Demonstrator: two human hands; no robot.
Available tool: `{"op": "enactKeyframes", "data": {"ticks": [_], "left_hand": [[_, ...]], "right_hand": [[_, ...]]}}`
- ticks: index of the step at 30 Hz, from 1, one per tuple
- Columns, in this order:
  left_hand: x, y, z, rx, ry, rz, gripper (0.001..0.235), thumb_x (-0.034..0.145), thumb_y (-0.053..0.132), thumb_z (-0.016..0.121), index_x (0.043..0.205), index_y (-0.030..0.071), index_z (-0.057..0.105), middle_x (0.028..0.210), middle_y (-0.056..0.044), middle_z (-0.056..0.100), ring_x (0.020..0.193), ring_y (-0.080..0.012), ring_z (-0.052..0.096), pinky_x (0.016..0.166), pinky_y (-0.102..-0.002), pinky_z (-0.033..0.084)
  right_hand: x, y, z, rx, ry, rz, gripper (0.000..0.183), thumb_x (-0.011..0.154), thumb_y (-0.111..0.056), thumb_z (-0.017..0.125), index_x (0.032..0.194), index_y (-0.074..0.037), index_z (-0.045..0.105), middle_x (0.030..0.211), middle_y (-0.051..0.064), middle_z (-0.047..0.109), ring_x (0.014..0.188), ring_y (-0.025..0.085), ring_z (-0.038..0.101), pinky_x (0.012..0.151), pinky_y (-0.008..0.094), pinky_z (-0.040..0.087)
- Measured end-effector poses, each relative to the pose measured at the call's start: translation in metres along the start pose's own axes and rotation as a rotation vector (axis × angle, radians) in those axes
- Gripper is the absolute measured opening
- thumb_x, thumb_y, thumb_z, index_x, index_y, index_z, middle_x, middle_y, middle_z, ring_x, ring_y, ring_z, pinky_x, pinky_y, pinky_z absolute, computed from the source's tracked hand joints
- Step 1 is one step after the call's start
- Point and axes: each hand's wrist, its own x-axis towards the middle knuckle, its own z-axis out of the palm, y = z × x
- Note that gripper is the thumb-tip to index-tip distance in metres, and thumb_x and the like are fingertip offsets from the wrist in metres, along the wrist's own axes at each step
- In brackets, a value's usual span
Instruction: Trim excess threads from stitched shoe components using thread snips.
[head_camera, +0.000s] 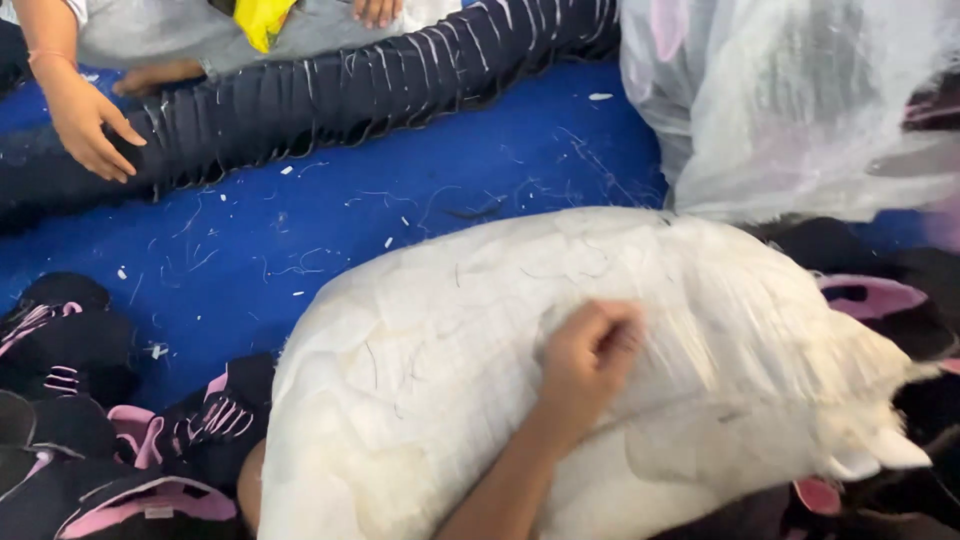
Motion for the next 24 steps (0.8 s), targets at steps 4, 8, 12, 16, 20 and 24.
{"op": "enactKeyframes", "data": {"ticks": [4,8,12,16,20,24], "left_hand": [[-0.003,-0.01,-0.023,-0.652,0.006,-0.39,0.031,0.103,0.023,0.06,0.131,0.008,0.059,0.11,-0.004,0.068,0.094,-0.014,0.065,0.083,-0.029,0.054],[-0.032,-0.029,-0.037,-0.744,-0.04,-0.472,0.039,0.106,0.01,0.058,0.142,-0.001,0.05,0.126,-0.011,0.066,0.115,-0.0136,0.063,0.102,-0.026,0.05],[-0.048,-0.024,-0.046,-0.677,-0.141,-0.485,0.043,0.1,-0.001,0.059,0.141,0.001,0.046,0.125,-0.013,0.065,0.115,-0.0158,0.062,0.102,-0.029,0.049],[-0.044,-0.006,-0.04,-0.551,-0.208,-0.465,0.044,0.099,-0.003,0.054,0.141,0.002,0.046,0.126,-0.013,0.066,0.117,-0.0193,0.062,0.103,-0.031,0.049],[-0.04,0.025,-0.036,-0.062,-0.173,-0.468,0.041,0.1,0.003,0.055,0.14,0.002,0.048,0.119,-0.021,0.069,0.111,-0.035,0.067,0.094,-0.039,0.052],[-0.052,0.025,-0.033,0.204,-0.054,-0.361,0.038,0.102,0.006,0.059,0.138,0.002,0.051,0.118,-0.023,0.068,0.109,-0.0437,0.067,0.088,-0.044,0.053]], "right_hand": [[-0.062,-0.282,0.167,-0.45,-0.209,-0.336,0.084,0.051,-0.009,0.082,0.132,-0.009,0.061,0.114,0.01,0.07,0.098,0.03,0.07,0.079,0.041,0.058],[-0.107,-0.35,0.22,-0.604,-0.357,-0.654,0.068,0.052,-0.002,0.074,0.118,-0.019,0.072,0.092,0.002,0.07,0.076,0.024,0.071,0.066,0.037,0.057],[-0.125,-0.359,0.212,-0.368,-0.234,-0.517,0.054,0.06,0.006,0.069,0.109,-0.016,0.075,0.085,0.001,0.072,0.069,0.018,0.069,0.06,0.031,0.056],[-0.119,-0.38,0.185,-0.233,0.243,-0.327,0.021,0.087,0.002,0.077,0.106,-0.005,0.071,0.102,0.008,0.073,0.066,0.015,0.059,0.056,0.026,0.046],[-0.092,-0.414,0.197,-0.396,0.26,-0.389,0.034,0.082,-0.002,0.081,0.114,-0.003,0.072,0.109,0.015,0.068,0.07,0.02,0.059,0.063,0.031,0.048],[-0.09,-0.363,0.208,-0.292,0.191,-0.389,0.034,0.093,-0.004,0.076,0.126,-0.009,0.068,0.119,0.009,0.066,0.075,0.015,0.06,0.066,0.028,0.049]]}}
